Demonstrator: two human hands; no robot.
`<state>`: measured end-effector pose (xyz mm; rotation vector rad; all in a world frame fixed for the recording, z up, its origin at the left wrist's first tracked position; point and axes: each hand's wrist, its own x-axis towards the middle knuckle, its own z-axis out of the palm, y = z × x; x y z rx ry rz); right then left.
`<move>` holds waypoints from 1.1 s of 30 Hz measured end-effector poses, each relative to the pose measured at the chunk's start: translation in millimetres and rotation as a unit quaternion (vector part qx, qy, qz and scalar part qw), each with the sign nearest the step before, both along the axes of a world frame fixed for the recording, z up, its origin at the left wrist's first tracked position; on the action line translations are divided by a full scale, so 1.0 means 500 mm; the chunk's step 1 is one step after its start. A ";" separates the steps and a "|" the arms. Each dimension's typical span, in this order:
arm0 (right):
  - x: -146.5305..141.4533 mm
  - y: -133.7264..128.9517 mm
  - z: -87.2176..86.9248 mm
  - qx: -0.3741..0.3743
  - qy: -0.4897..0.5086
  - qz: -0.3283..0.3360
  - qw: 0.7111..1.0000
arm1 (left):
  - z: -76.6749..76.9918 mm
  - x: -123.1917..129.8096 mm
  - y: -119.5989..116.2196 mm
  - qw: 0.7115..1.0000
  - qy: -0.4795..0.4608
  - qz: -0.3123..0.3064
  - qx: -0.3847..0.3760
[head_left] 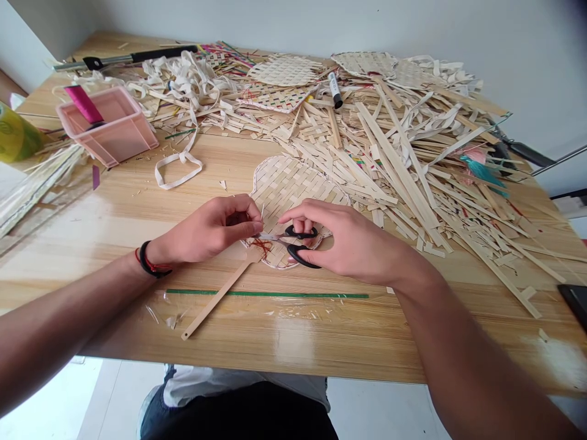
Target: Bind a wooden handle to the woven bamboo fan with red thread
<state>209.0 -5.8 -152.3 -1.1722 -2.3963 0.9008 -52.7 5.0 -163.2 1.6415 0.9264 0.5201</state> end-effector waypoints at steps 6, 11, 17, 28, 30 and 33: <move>-0.001 -0.002 0.002 0.003 -0.003 -0.003 1.000 | -0.001 0.001 0.000 1.000 0.000 0.005 -0.004; -0.001 -0.002 0.001 0.011 -0.003 -0.002 1.000 | 0.001 0.001 -0.001 1.000 -0.003 0.005 -0.003; -0.001 -0.001 0.001 0.009 0.000 -0.001 1.000 | 0.002 0.000 -0.001 1.000 0.001 0.005 -0.004; -0.002 -0.002 0.003 0.000 -0.005 -0.006 1.000 | 0.003 0.001 -0.002 1.000 -0.005 0.005 -0.001; -0.002 -0.002 0.004 0.002 -0.006 -0.004 1.000 | 0.003 0.001 -0.002 1.000 -0.006 0.006 -0.001; -0.003 -0.002 0.006 -0.001 -0.005 -0.005 1.000 | 0.004 0.001 -0.002 1.000 0.000 0.004 0.001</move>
